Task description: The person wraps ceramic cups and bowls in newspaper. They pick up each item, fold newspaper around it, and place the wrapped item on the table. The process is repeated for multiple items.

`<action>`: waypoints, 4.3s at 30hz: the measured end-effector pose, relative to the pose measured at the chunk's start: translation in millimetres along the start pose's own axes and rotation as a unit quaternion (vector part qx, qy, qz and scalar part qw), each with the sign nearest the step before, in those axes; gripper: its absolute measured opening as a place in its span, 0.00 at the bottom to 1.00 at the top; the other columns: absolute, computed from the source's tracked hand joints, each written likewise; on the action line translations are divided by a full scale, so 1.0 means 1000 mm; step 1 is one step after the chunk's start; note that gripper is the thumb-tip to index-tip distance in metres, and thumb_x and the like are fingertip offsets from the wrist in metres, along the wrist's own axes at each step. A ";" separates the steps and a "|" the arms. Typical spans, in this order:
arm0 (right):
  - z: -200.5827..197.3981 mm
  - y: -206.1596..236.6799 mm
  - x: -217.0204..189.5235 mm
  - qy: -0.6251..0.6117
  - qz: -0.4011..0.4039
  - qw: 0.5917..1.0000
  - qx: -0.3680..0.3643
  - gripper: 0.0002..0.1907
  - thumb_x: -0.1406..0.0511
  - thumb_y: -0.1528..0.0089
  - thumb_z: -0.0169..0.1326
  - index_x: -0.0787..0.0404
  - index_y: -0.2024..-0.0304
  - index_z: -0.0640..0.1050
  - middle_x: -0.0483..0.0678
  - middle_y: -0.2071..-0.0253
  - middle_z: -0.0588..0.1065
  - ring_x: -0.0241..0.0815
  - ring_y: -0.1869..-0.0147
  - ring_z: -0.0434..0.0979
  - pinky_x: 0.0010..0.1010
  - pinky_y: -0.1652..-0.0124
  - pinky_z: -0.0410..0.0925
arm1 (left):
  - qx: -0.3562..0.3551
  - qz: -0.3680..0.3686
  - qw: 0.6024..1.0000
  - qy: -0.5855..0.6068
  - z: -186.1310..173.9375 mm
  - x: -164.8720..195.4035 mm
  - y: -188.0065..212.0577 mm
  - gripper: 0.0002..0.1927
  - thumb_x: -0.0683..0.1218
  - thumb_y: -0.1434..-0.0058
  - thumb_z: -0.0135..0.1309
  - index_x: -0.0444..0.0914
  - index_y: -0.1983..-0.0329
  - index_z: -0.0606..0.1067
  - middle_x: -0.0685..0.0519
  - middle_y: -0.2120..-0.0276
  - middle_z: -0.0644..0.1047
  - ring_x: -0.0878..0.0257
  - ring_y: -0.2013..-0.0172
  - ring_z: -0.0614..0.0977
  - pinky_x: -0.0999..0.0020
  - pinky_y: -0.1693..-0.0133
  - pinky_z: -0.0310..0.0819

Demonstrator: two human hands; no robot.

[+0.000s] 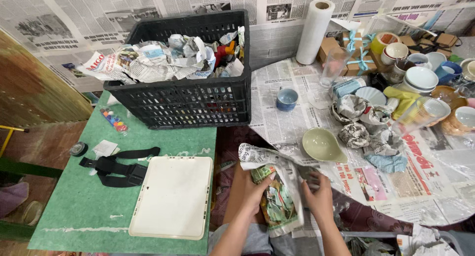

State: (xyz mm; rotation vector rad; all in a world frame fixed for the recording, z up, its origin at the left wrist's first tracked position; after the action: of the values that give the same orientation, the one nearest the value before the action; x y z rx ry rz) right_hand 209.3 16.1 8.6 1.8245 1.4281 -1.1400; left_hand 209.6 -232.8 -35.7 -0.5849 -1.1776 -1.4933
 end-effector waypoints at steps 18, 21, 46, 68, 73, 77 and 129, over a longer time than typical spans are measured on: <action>-0.008 -0.011 0.083 -0.157 0.190 0.968 0.035 0.39 0.63 0.46 0.64 0.68 0.37 0.61 0.60 0.48 0.74 0.48 0.48 0.76 0.36 0.51 0.70 | -0.075 0.065 0.990 -0.100 0.032 0.065 0.023 0.46 0.47 0.50 0.69 0.37 0.30 0.59 0.47 0.42 0.75 0.55 0.42 0.77 0.62 0.42 0.72; -0.005 -0.013 0.078 -0.205 0.158 0.964 -0.069 0.20 0.67 0.39 0.55 0.72 0.46 0.80 0.59 0.51 0.81 0.42 0.51 0.78 0.30 0.52 0.69 | -0.064 0.271 0.919 -0.279 0.038 0.119 0.050 0.41 0.46 0.50 0.72 0.33 0.35 0.66 0.42 0.44 0.77 0.53 0.42 0.79 0.61 0.40 0.71; 0.035 0.053 -0.174 -0.099 -0.092 0.974 -0.184 0.24 0.74 0.39 0.52 0.59 0.40 0.69 0.49 0.71 0.79 0.33 0.71 0.73 0.25 0.69 0.67 | -0.005 0.182 0.901 -0.394 0.028 0.054 0.002 0.37 0.50 0.43 0.56 0.37 0.30 0.63 0.41 0.36 0.70 0.49 0.37 0.71 0.60 0.39 0.65; 0.086 0.053 -0.138 -0.292 -0.066 0.915 -0.270 0.34 0.76 0.39 0.45 0.57 0.30 0.57 0.60 0.39 0.72 0.47 0.38 0.75 0.35 0.44 0.69 | -0.082 0.065 0.994 0.021 -0.007 0.016 0.007 0.18 0.50 0.34 0.61 0.34 0.48 0.79 0.51 0.56 0.80 0.65 0.56 0.78 0.71 0.56 0.72; 0.055 0.057 -0.133 -0.210 -0.066 0.955 -0.199 0.26 0.75 0.35 0.45 0.62 0.35 0.61 0.55 0.36 0.72 0.45 0.43 0.81 0.33 0.49 0.75 | -0.098 0.091 0.991 0.002 0.010 0.030 0.010 0.18 0.44 0.37 0.61 0.33 0.45 0.79 0.48 0.47 0.79 0.61 0.49 0.78 0.68 0.50 0.74; 0.044 0.054 -0.141 -0.238 -0.134 0.945 -0.178 0.24 0.75 0.35 0.43 0.64 0.36 0.64 0.57 0.35 0.71 0.47 0.41 0.80 0.37 0.49 0.77 | -0.103 0.158 0.981 -0.043 0.018 0.042 0.011 0.16 0.43 0.37 0.60 0.31 0.48 0.79 0.48 0.38 0.75 0.61 0.39 0.76 0.69 0.42 0.72; 0.053 -0.010 -0.052 -0.526 0.032 0.842 -0.118 0.29 0.74 0.42 0.59 0.65 0.38 0.69 0.49 0.44 0.76 0.41 0.42 0.77 0.34 0.44 0.70 | 0.030 0.255 0.894 -0.368 0.091 0.220 0.082 0.20 0.57 0.41 0.64 0.41 0.52 0.78 0.51 0.62 0.84 0.59 0.63 0.86 0.65 0.62 0.79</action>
State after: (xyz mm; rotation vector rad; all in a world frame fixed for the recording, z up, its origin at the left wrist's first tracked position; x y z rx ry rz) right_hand 181.3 -50.4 28.5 0.7695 0.7649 -1.4875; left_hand 201.9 -241.3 215.5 -1.3768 -1.4698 -0.7784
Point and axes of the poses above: each hand's wrist, its own y-axis away from the middle knuckle, its own z-axis out of the palm, x = y × z, the point moved 10 cm from there along -y, towards the middle knuckle
